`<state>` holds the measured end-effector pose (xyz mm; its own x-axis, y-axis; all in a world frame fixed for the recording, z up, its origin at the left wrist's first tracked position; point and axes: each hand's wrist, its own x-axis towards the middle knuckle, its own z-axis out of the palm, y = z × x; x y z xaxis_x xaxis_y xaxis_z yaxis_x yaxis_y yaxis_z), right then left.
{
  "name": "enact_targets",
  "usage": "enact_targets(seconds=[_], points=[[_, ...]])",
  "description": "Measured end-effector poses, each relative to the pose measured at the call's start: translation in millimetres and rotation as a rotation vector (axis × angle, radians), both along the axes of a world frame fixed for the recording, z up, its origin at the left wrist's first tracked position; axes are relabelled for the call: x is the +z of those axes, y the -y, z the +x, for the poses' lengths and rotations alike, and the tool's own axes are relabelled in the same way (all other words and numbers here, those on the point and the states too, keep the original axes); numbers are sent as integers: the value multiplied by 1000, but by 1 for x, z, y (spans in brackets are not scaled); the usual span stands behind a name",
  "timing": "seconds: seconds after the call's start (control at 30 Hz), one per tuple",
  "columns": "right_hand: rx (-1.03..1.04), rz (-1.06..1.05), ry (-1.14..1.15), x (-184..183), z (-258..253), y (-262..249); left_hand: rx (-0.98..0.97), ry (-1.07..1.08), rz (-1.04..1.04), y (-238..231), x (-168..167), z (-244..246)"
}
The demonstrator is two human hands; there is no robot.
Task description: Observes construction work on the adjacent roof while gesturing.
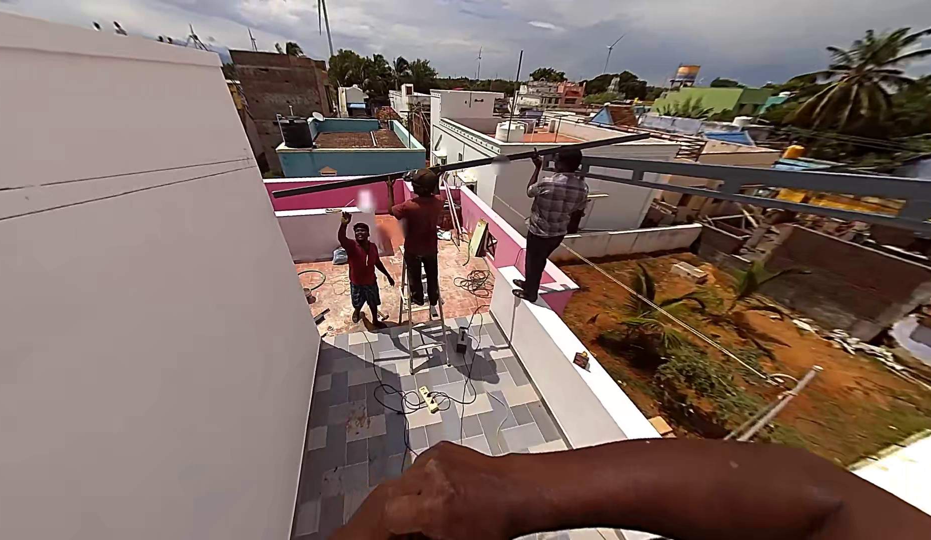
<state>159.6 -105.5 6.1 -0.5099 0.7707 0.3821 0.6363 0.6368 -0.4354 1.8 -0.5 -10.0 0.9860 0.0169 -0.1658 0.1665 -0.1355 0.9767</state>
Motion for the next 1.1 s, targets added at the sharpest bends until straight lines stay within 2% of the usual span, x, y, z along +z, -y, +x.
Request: enact_targets(seconds=[0.1,0.27,0.6,0.77,0.9,1.0,1.1], points=[[21,23,-4,-2,0,-4,-8,-63,135,-3,-5,2],[31,81,8,-7,-2,-9,-45,-107,235,-6,-7,4],[-4,119,14,-7,-5,-5,-40,-94,202,-2,6,-1],[-9,77,17,-8,-3,-4,-49,-165,144,0,22,-4],[-87,-82,18,-12,0,1,31,-215,133,-3,13,-3],[-184,-367,116,-13,4,5,127,-346,160,-16,-10,1],[-241,-637,310,-36,18,3,104,-478,261,-34,-34,0]])
